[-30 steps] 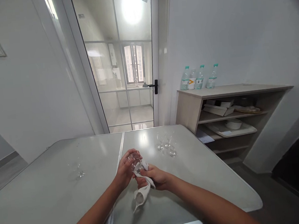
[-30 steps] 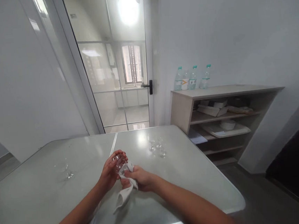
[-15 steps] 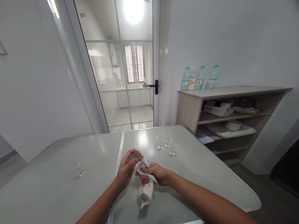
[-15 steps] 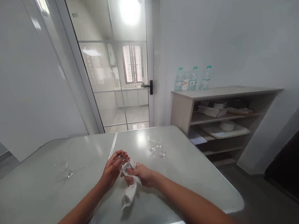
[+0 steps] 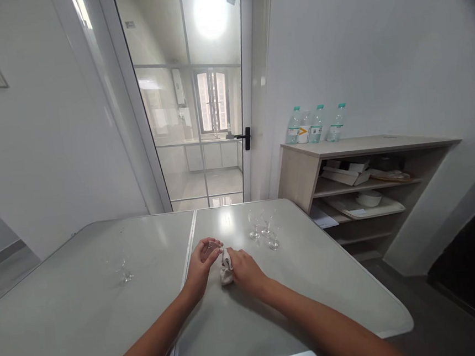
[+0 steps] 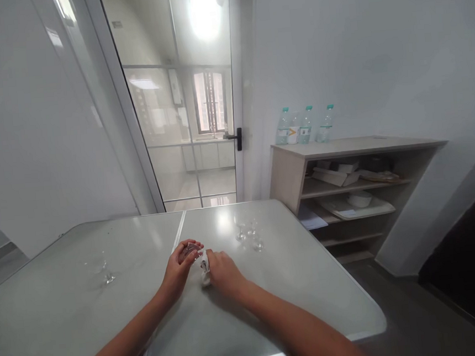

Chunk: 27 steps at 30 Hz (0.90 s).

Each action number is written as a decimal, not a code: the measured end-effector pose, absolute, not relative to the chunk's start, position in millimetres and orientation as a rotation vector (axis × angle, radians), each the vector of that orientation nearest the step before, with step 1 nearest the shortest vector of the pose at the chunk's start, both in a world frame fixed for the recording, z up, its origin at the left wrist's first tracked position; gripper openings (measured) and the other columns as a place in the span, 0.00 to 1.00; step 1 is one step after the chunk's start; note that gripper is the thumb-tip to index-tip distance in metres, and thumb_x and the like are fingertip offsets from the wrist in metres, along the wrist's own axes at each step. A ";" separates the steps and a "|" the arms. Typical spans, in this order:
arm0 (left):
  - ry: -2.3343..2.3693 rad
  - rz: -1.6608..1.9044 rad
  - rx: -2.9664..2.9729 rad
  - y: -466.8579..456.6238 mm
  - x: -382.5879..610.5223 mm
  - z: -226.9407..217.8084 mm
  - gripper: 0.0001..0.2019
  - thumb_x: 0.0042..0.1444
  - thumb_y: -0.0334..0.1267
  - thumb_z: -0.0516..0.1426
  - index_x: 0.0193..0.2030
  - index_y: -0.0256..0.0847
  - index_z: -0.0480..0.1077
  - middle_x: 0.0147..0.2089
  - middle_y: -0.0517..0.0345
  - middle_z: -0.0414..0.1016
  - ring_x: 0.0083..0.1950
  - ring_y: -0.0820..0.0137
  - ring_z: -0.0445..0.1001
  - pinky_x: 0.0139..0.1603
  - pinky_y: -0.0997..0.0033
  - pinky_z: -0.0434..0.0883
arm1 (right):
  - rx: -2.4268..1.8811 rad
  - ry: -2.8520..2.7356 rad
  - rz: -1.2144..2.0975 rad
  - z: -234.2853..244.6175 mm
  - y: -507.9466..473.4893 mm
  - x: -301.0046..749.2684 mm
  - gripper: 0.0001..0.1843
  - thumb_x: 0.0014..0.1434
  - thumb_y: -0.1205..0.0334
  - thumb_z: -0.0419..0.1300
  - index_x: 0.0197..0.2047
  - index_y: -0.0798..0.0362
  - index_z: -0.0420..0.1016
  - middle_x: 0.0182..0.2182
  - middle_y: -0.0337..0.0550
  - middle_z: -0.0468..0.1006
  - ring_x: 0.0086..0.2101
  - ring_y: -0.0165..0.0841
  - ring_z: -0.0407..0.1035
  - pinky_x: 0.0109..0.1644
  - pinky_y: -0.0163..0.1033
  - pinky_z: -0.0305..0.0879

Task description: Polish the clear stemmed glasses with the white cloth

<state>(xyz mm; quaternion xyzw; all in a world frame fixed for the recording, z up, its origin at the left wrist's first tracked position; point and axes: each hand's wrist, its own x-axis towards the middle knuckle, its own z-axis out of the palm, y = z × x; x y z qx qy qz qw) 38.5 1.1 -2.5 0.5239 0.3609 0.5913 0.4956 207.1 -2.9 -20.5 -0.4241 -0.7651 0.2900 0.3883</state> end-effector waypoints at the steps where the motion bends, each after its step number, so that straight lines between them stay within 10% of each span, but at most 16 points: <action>1: 0.868 1.439 1.289 -0.4 38.4 -0.8 0.19 0.56 0.47 0.67 0.49 0.42 0.71 0.51 0.48 0.78 0.56 0.57 0.77 0.59 0.56 0.72 | -1.033 -1.934 0.795 -20.0 -2.2 207.6 0.02 0.63 0.63 0.59 0.38 0.51 0.70 0.31 0.41 0.72 0.31 0.34 0.60 0.41 0.39 0.56; 10: 0.766 1.699 1.632 -18.2 30.3 17.4 0.15 0.58 0.37 0.66 0.51 0.43 0.70 0.50 0.50 0.74 0.55 0.61 0.74 0.62 0.60 0.70 | -0.964 -0.987 1.058 -20.8 21.2 219.0 0.30 0.58 0.30 0.62 0.35 0.53 0.75 0.29 0.41 0.75 0.34 0.36 0.68 0.42 0.38 0.65; 17: 0.491 1.702 2.105 -16.7 27.1 4.0 0.21 0.54 0.26 0.64 0.53 0.42 0.68 0.48 0.48 0.73 0.52 0.60 0.75 0.54 0.58 0.76 | -0.738 -0.899 1.747 -16.5 2.7 201.9 0.27 0.45 0.42 0.76 0.36 0.56 0.80 0.27 0.42 0.78 0.29 0.33 0.70 0.35 0.37 0.66; 27: 0.382 1.505 2.416 -25.4 35.6 4.2 0.24 0.50 0.22 0.63 0.53 0.41 0.67 0.48 0.46 0.75 0.52 0.58 0.77 0.54 0.55 0.77 | -0.783 -0.874 1.451 -24.3 13.2 207.0 0.18 0.39 0.59 0.77 0.29 0.54 0.75 0.23 0.34 0.74 0.25 0.27 0.63 0.31 0.33 0.59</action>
